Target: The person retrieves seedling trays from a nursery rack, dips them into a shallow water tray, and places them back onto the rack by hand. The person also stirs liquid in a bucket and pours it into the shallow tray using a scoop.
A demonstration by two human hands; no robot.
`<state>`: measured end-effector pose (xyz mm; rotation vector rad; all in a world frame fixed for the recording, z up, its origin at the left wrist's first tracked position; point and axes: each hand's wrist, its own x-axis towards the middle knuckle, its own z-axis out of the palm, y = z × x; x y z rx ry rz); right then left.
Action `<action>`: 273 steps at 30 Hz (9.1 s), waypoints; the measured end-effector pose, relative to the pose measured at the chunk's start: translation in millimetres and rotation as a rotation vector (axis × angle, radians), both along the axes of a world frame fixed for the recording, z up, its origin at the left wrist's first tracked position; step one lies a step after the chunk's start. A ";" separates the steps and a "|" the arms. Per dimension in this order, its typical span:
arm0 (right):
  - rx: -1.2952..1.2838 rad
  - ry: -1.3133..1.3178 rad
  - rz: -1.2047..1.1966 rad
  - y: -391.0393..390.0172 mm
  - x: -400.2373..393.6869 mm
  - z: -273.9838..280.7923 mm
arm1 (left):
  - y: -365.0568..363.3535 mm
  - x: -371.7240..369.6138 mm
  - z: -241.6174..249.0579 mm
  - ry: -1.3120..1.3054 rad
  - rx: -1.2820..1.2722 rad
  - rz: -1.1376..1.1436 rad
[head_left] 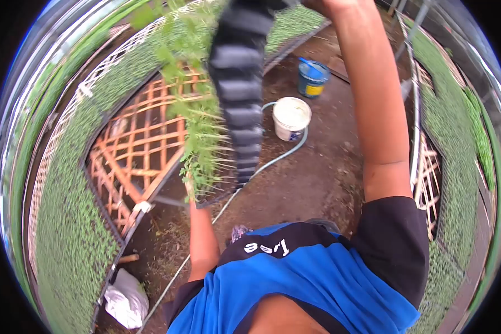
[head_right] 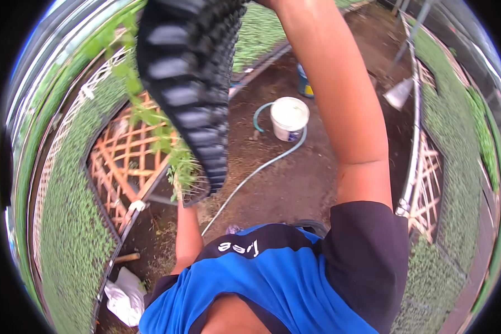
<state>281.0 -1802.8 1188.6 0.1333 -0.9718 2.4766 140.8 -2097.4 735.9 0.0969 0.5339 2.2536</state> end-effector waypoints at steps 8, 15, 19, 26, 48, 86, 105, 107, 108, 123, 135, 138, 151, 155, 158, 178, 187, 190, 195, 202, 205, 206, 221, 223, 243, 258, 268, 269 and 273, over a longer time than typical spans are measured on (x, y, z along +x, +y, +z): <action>0.139 -0.733 -0.673 165.5 200.6 -156.1 | 184.1 32.7 8.9 0.293 -0.429 -0.316; -0.095 -0.778 -0.840 288.2 297.0 -336.7 | 398.5 49.3 -32.8 0.597 -0.759 -0.473; -0.184 -0.882 -0.956 347.6 340.1 -382.2 | 519.2 57.9 -50.4 0.630 -0.725 -0.592; -0.302 -0.850 -1.296 432.0 349.6 -343.9 | 699.0 90.1 -10.4 0.707 -0.711 -0.745; -0.157 -0.846 -1.150 994.3 322.0 -441.3 | 1228.6 67.4 -47.7 0.750 -0.660 -0.597; 0.346 -2.086 -1.019 1825.2 277.4 -997.0 | 2067.4 -49.9 -548.3 1.459 -1.381 -0.417; 0.397 -2.401 -0.820 1885.1 322.3 -1166.3 | 2129.3 -138.1 -762.3 1.486 -1.471 -0.484; 0.351 -2.356 -0.889 1877.8 323.7 -1140.7 | 2124.5 -126.8 -738.3 1.666 -1.525 -0.374; 0.327 -2.330 -0.926 1873.6 327.3 -1131.2 | 2120.3 -125.0 -735.1 1.650 -1.445 -0.360; 0.732 -2.473 -0.462 1769.2 349.4 -1014.7 | 2102.0 34.3 -628.0 1.662 -0.785 -0.372; 1.002 -1.865 -0.557 1765.0 191.6 -1055.1 | 2045.2 119.7 -632.8 2.118 -0.639 -1.048; 1.048 -1.716 -0.623 1767.5 180.6 -1067.0 | 2046.6 124.0 -626.1 2.118 -0.623 -0.956; 0.953 -1.716 -0.532 1776.9 176.5 -1060.0 | 2055.8 105.8 -621.0 2.022 -0.687 -0.927; 0.961 -1.759 -0.510 1777.6 177.1 -1063.0 | 2057.4 110.7 -622.8 2.034 -0.677 -0.956; 0.942 -1.757 -0.515 1778.1 177.2 -1066.6 | 2055.7 110.3 -620.6 2.034 -0.647 -0.968; 0.947 -1.708 -0.575 1780.7 177.4 -1081.5 | 2056.0 106.2 -629.7 2.057 -0.681 -0.981; 1.005 -1.729 -0.544 1780.6 176.6 -1080.3 | 2056.5 116.4 -622.8 2.049 -0.675 -1.039; 0.986 -1.744 -0.537 1780.4 174.0 -1075.9 | 2056.3 117.4 -623.0 2.050 -0.673 -1.042; 0.961 -1.714 -0.555 1780.9 173.2 -1074.9 | 2056.1 117.2 -621.5 2.037 -0.678 -1.036; 0.965 -1.714 -0.544 1781.5 175.3 -1071.7 | 2058.2 118.9 -618.8 2.055 -0.683 -1.043; 0.965 -1.717 -0.559 1780.8 176.5 -1075.8 | 2058.6 119.5 -620.8 2.056 -0.680 -1.042; 0.949 -1.726 -0.549 1780.7 175.9 -1073.9 | 2058.6 119.4 -621.3 2.053 -0.677 -1.038; 0.975 -1.729 -0.544 1779.9 176.2 -1076.6 | 2057.2 118.5 -622.9 2.056 -0.671 -1.029; 0.969 -1.724 -0.541 1780.0 175.7 -1074.2 | 2056.7 118.3 -623.8 2.058 -0.664 -1.025; 0.362 -2.023 -1.081 1852.4 336.8 -1135.1 | 2110.2 -107.9 -700.8 1.305 -1.095 -0.325; 0.609 -2.106 -0.751 1893.4 360.9 -1256.5 | 2117.7 -148.2 -783.8 0.826 -1.391 -0.806; -0.099 -1.734 -0.864 1920.2 319.8 -1195.3 | 2157.3 -116.4 -722.4 0.859 -1.236 -0.829; -0.057 -1.675 -0.853 1920.6 314.4 -1188.6 | 2158.9 -116.9 -722.6 1.101 -1.243 -0.781; 0.048 -1.535 -0.890 1915.9 283.3 -1142.7 | 2161.4 -98.6 -706.0 1.631 -1.138 -0.604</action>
